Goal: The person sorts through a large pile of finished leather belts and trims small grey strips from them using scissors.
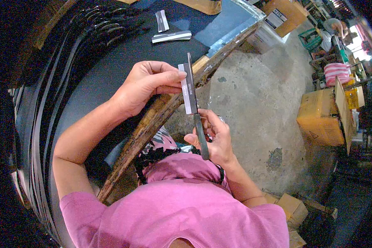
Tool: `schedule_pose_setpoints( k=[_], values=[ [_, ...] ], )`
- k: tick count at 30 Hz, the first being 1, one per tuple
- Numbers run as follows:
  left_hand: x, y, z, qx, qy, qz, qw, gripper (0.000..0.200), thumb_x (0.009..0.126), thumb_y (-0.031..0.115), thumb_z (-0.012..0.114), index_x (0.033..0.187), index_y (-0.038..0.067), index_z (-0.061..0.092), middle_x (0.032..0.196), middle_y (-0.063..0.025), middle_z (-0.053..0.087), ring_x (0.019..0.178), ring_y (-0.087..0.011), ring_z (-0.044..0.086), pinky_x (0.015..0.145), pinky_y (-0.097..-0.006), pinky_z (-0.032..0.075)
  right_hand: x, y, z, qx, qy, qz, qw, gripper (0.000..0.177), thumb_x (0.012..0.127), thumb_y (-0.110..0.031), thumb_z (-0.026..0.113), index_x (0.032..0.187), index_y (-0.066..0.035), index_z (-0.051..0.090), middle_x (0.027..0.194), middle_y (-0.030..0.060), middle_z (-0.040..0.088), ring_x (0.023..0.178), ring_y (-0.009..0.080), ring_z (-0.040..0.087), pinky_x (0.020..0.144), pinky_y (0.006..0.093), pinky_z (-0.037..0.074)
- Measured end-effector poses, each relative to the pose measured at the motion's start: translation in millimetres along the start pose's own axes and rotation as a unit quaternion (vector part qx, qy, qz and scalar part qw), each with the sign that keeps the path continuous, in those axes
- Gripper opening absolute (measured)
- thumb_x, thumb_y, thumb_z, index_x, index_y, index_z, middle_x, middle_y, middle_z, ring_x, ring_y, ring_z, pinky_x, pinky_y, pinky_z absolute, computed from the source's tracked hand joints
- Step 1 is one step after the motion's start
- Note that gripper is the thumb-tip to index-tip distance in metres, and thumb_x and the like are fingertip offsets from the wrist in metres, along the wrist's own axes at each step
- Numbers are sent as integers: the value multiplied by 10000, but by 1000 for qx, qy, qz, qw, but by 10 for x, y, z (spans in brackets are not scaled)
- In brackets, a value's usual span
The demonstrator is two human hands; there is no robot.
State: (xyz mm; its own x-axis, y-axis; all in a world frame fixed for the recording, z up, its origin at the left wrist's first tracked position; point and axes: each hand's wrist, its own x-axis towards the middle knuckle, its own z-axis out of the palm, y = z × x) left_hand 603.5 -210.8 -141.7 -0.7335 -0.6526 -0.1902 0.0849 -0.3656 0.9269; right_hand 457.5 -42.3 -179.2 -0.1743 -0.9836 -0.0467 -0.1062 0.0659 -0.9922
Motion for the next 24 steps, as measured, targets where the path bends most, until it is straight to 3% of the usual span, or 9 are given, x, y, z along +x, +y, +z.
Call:
schedule_pose_setpoints(
  k=[3,24],
  values=[
    [-6,2,7,-4,2,2,1000,165,826,152,668,873,-6,658,858,-99,669,763,-137,653,729,-255,538,-7,-18,33,43,12,6,999,594,698,-196,805,1134,72,505,676,10,522,592,57,500,501,198,381],
    [-4,-21,3,4,6,-2,1000,175,822,159,677,882,-5,665,852,-92,670,755,-133,649,731,-260,538,-31,-33,29,11,13,28,999,578,699,-223,812,1123,50,530,642,-16,533,558,31,465,484,182,350]
  ],
)
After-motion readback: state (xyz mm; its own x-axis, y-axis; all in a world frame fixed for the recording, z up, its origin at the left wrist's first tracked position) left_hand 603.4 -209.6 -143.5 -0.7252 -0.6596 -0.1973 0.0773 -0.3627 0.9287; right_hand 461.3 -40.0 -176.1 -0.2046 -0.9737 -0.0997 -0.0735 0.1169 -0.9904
